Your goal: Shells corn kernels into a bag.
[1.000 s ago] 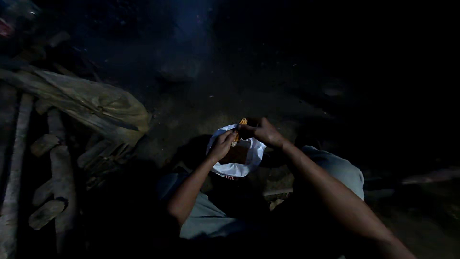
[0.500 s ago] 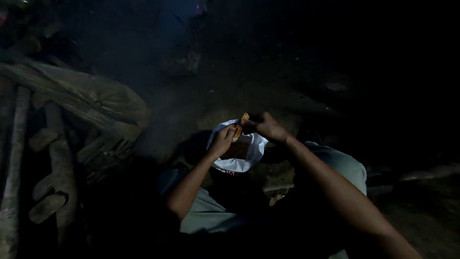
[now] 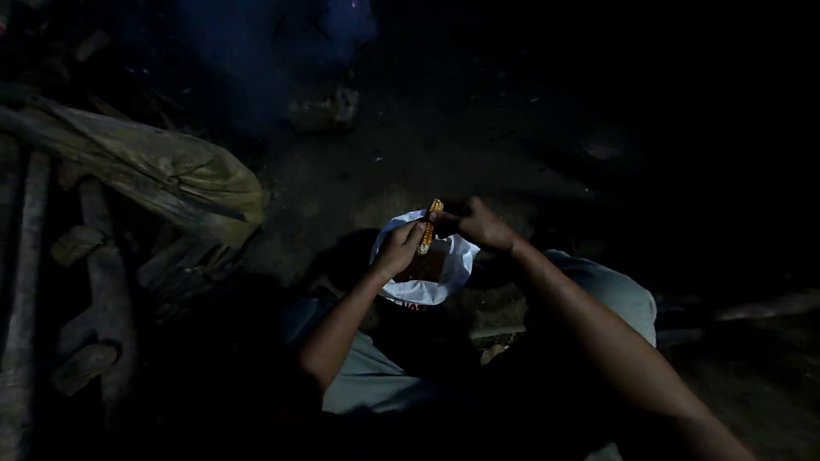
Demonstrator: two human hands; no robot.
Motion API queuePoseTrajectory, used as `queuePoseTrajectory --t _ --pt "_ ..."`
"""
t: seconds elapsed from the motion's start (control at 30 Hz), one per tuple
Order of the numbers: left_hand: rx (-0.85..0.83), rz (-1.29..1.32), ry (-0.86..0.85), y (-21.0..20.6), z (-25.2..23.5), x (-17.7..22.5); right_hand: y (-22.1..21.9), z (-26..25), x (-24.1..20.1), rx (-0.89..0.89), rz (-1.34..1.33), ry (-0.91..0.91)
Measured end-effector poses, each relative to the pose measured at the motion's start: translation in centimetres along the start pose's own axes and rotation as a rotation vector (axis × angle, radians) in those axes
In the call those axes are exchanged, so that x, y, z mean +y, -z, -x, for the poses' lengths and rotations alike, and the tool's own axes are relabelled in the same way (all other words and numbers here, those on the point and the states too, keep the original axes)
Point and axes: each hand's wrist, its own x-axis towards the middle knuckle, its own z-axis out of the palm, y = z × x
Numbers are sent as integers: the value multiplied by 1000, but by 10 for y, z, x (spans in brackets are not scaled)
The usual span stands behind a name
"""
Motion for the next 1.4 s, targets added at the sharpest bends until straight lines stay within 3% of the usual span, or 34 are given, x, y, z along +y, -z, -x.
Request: queuePoseTrajectory --t 0.17,0.33,0.93,1.13,1.4 --pt "26 -53 7 -2 6 2 1 0 2 -6 -3 5" --pt "21 180 89 -2 -2 -6 1 1 0 -3 -6 -3" --pt "95 -91 -33 -4 0 -2 4 1 2 -62 36 57" --pt "113 119 40 -1 -2 -4 6 2 -2 -83 -17 26" --pt "143 -8 -28 -2 -2 2 4 2 -2 -84 32 49"
